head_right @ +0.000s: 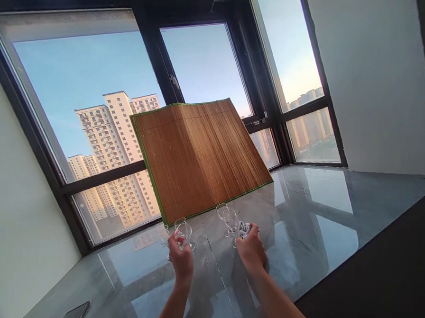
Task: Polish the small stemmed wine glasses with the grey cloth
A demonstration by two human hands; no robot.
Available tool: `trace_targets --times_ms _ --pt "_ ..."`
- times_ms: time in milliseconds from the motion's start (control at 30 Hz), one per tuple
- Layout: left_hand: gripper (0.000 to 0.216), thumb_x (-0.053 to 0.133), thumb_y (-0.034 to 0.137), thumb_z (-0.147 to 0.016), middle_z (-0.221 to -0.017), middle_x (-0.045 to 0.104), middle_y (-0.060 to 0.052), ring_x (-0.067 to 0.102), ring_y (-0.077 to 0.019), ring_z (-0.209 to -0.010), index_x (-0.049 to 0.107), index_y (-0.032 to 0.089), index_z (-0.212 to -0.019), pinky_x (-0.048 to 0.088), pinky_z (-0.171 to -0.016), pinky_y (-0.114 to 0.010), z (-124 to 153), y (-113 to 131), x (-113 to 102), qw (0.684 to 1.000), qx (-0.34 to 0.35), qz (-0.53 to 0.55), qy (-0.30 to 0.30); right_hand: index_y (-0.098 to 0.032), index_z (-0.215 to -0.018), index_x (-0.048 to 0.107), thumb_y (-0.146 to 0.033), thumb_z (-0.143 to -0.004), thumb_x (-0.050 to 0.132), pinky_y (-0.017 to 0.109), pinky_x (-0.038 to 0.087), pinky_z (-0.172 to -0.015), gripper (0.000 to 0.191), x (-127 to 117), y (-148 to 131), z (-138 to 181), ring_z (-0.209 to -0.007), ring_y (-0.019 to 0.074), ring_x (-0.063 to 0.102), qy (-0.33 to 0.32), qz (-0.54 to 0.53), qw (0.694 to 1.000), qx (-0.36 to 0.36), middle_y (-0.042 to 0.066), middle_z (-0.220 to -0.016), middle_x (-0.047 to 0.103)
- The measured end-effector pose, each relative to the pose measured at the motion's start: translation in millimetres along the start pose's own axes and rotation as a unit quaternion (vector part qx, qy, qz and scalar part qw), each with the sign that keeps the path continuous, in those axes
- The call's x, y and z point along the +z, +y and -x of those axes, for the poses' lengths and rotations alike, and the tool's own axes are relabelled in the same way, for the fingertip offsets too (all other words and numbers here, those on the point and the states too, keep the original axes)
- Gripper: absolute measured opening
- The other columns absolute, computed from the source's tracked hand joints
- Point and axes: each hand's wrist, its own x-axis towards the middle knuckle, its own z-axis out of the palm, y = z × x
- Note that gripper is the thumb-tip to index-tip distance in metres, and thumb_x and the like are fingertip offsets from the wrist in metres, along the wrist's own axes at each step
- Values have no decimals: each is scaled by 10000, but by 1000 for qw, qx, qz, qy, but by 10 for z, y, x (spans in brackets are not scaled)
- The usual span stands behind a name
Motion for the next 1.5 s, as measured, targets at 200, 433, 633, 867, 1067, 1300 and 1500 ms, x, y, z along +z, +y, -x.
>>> trace_targets --times_ms 200,433,633,867,1067,1300,1500 --pt "503 473 71 -691 -907 603 0 605 -209 -942 515 240 -1163 368 -943 -368 40 7 -5 1000 11 3 -20 -193 -1313 410 -280 -877 420 446 473 -777 445 46 -28 47 -942 324 675 -37 71 996 -28 174 -1226 615" --pt "503 484 80 -676 -882 601 2 600 -206 -890 518 228 -1155 396 -910 -364 -1 -66 21 1000 9 17 -23 -154 -1284 473 -199 -856 439 484 468 -813 431 68 -78 -30 -964 343 672 -41 79 995 -34 199 -1221 617" --pt "479 495 94 -667 -869 594 1 596 -203 -866 529 227 -1126 414 -894 -352 -31 -90 20 999 -1 23 -24 -199 -1289 479 -204 -844 441 444 472 -796 447 46 -82 -53 -920 307 686 -18 31 999 -7 171 -1203 637" --pt "487 476 85 -675 -884 605 -2 606 -199 -900 541 228 -1136 395 -932 -371 73 -21 37 998 54 13 -36 -153 -1354 362 -340 -877 401 322 465 -852 514 -125 -33 -175 -1065 267 629 107 -72 991 19 164 -1257 608" --pt "524 467 39 -654 -939 628 -24 608 -218 -982 573 229 -1131 294 -1057 -433 276 60 109 984 142 -32 -104 -170 -1271 480 -430 -898 382 323 467 -907 466 -283 -133 139 -1121 259 600 160 -246 943 -155 146 -1267 613" --pt "461 510 35 -667 -958 661 -53 592 -250 -1001 666 235 -1052 250 -1109 -474 350 83 91 958 215 -85 -171 -237 -1287 546 -270 -932 393 305 512 -860 388 -173 -347 675 -1047 225 670 -3 -135 928 -348 80 -1203 688" --pt "226 555 101 -715 -870 652 -37 610 -230 -909 674 244 -842 302 -1080 -472 380 75 135 933 273 -81 -219 -236 -1310 558 -137 -907 410 309 520 -863 441 -124 -331 637 -1064 218 653 -29 -28 910 -412 69 -1172 701"
